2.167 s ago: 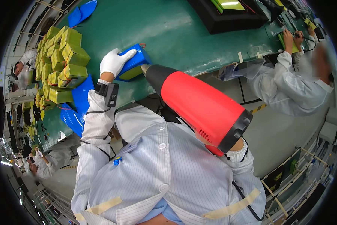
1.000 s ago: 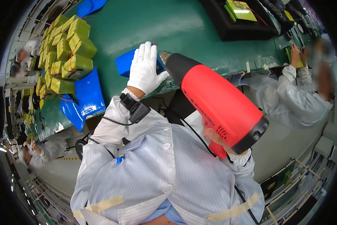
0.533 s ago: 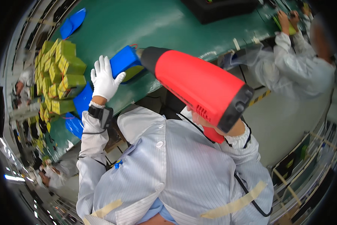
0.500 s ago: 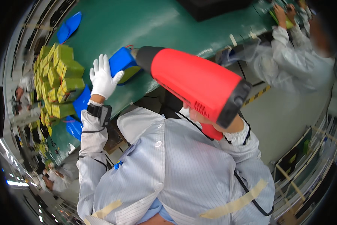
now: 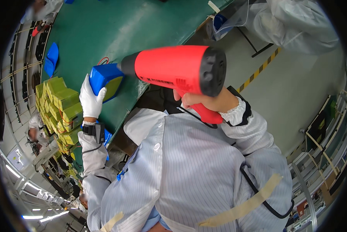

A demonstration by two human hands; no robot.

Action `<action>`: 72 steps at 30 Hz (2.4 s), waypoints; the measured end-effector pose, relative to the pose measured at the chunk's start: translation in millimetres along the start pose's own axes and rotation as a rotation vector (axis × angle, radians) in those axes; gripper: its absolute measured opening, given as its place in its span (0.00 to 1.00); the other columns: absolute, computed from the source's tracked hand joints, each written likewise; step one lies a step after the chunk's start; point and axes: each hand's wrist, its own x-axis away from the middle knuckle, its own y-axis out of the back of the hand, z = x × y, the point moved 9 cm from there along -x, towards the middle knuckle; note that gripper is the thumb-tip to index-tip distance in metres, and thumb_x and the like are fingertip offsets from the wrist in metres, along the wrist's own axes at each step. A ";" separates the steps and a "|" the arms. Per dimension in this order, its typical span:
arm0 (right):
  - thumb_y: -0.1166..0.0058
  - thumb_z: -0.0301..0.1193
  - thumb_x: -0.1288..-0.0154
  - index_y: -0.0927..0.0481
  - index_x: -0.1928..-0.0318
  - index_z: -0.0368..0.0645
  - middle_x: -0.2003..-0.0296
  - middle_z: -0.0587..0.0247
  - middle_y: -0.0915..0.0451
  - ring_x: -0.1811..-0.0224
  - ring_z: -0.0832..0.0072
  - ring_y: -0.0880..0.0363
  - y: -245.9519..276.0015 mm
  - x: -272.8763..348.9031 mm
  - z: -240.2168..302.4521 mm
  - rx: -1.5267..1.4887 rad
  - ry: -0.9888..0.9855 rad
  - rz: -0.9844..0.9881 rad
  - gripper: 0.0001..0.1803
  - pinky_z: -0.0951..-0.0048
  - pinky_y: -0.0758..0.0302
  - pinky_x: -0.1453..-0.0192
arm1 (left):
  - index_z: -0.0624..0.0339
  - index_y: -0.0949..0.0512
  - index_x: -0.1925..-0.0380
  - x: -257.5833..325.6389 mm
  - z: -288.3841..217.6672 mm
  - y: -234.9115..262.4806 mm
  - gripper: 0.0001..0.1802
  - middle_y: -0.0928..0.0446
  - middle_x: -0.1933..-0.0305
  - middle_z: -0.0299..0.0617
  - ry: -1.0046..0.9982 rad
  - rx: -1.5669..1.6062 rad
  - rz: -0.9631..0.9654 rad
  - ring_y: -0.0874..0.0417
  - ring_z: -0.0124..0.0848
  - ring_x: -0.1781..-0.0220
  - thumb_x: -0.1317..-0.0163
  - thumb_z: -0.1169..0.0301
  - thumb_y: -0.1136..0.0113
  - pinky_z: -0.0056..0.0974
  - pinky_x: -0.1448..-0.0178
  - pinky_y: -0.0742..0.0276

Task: Using a heat gun to shrink-wrap blue plastic around rechargeable battery packs on a production line.

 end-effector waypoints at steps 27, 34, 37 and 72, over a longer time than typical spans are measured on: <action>0.42 0.24 0.47 0.22 0.49 0.34 0.65 0.54 0.18 0.73 0.71 0.20 31.2 -49.6 -28.6 -0.037 -0.091 0.019 0.22 0.69 0.20 0.65 | 0.63 0.32 0.34 7.5 13.0 -0.7 0.46 0.25 0.38 0.56 0.190 0.153 0.010 0.24 0.55 0.38 0.51 0.59 0.24 0.54 0.32 0.30; 0.42 0.24 0.45 0.20 0.55 0.35 0.68 0.58 0.19 0.73 0.72 0.21 27.4 -33.4 -19.1 -0.116 -0.099 0.053 0.16 0.71 0.22 0.67 | 0.64 0.35 0.31 6.4 11.5 -4.9 0.49 0.26 0.36 0.58 0.141 0.072 0.044 0.25 0.57 0.37 0.49 0.54 0.24 0.54 0.32 0.31; 0.39 0.31 0.42 0.20 0.52 0.36 0.67 0.58 0.18 0.72 0.74 0.21 24.3 -23.9 -9.8 -0.017 0.027 0.088 0.18 0.73 0.22 0.67 | 0.67 0.38 0.29 3.2 1.4 -1.4 0.53 0.27 0.35 0.60 0.066 -0.028 0.036 0.25 0.57 0.36 0.48 0.51 0.25 0.55 0.31 0.31; 0.33 0.27 0.43 0.21 0.47 0.36 0.64 0.57 0.17 0.69 0.74 0.19 -151.5 0.3 82.3 0.458 0.014 -0.107 0.22 0.71 0.20 0.67 | 0.58 0.20 0.47 74.1 -90.7 32.4 0.26 0.18 0.45 0.45 -0.043 0.376 -0.410 0.18 0.45 0.43 0.48 0.65 0.27 0.51 0.33 0.29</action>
